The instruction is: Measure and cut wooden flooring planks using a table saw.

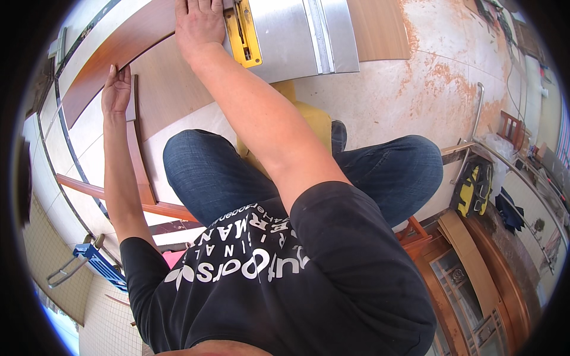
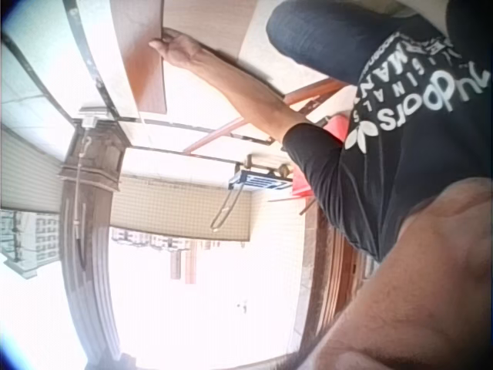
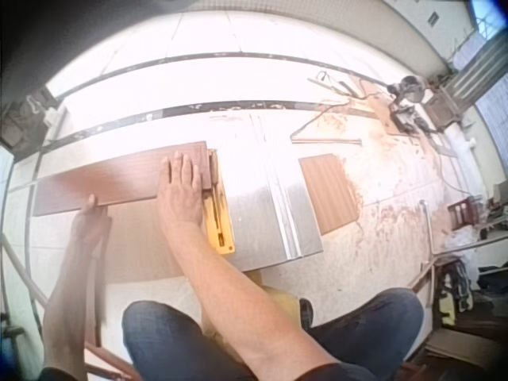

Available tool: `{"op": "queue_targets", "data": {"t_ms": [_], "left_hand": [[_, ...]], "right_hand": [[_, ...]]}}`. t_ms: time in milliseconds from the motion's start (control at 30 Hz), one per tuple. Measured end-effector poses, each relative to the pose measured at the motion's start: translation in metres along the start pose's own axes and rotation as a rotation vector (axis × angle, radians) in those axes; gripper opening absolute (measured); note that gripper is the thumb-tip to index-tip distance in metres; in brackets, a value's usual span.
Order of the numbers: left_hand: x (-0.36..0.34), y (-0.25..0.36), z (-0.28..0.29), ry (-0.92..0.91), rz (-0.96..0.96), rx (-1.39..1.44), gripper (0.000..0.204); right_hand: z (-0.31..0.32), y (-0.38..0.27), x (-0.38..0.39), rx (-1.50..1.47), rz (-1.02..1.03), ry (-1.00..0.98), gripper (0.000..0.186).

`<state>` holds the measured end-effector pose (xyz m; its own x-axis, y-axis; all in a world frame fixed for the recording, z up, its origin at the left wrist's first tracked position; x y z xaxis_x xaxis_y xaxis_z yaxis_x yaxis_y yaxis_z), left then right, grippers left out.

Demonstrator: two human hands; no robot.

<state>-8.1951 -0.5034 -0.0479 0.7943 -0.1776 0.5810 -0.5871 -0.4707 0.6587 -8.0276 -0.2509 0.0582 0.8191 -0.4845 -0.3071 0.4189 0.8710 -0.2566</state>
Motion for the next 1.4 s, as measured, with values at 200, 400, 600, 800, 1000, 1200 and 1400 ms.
{"op": "queue_targets", "data": {"t_ms": [200, 400, 600, 800, 1000, 1200, 1400], "left_hand": [[0.002, 0.0, 0.002, -0.026, 0.004, -0.003, 0.012], [0.004, -0.002, 0.001, -0.007, -0.001, -0.01, 0.013], [0.008, -0.003, 0.002, 0.006, -0.011, -0.015, 0.013], [0.01, -0.004, 0.003, -0.002, -0.009, -0.023, 0.013], [0.017, -0.005, 0.003, -0.007, -0.005, -0.02, 0.014], [0.021, -0.004, 0.004, 0.005, -0.003, -0.024, 0.014], [0.018, -0.005, 0.007, -0.006, 0.01, -0.02, 0.014]], "right_hand": [[0.0, -0.001, 0.004, -0.011, 0.0, 0.029, 0.056], [-0.004, 0.002, 0.004, -0.023, -0.009, 0.06, 0.055], [-0.001, 0.001, 0.007, -0.002, 0.007, 0.061, 0.055], [0.002, 0.001, 0.009, -0.061, -0.01, 0.045, 0.055], [0.003, 0.0, 0.012, -0.022, 0.013, 0.042, 0.056], [0.002, 0.0, 0.014, -0.01, 0.01, 0.024, 0.056], [0.001, 0.001, 0.015, -0.035, -0.005, 0.05, 0.055]]}}
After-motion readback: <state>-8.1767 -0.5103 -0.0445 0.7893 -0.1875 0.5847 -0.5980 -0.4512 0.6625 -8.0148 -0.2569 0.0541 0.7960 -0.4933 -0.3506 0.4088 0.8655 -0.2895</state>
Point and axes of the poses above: each hand's wrist, its own x-axis away from the middle knuckle, its own z-axis out of the back of the hand, y = z × x, the point moved 6 cm from there along -x, towards the middle knuckle, and after that the axes turned 12 degrees about y, right-handed, at the moved point
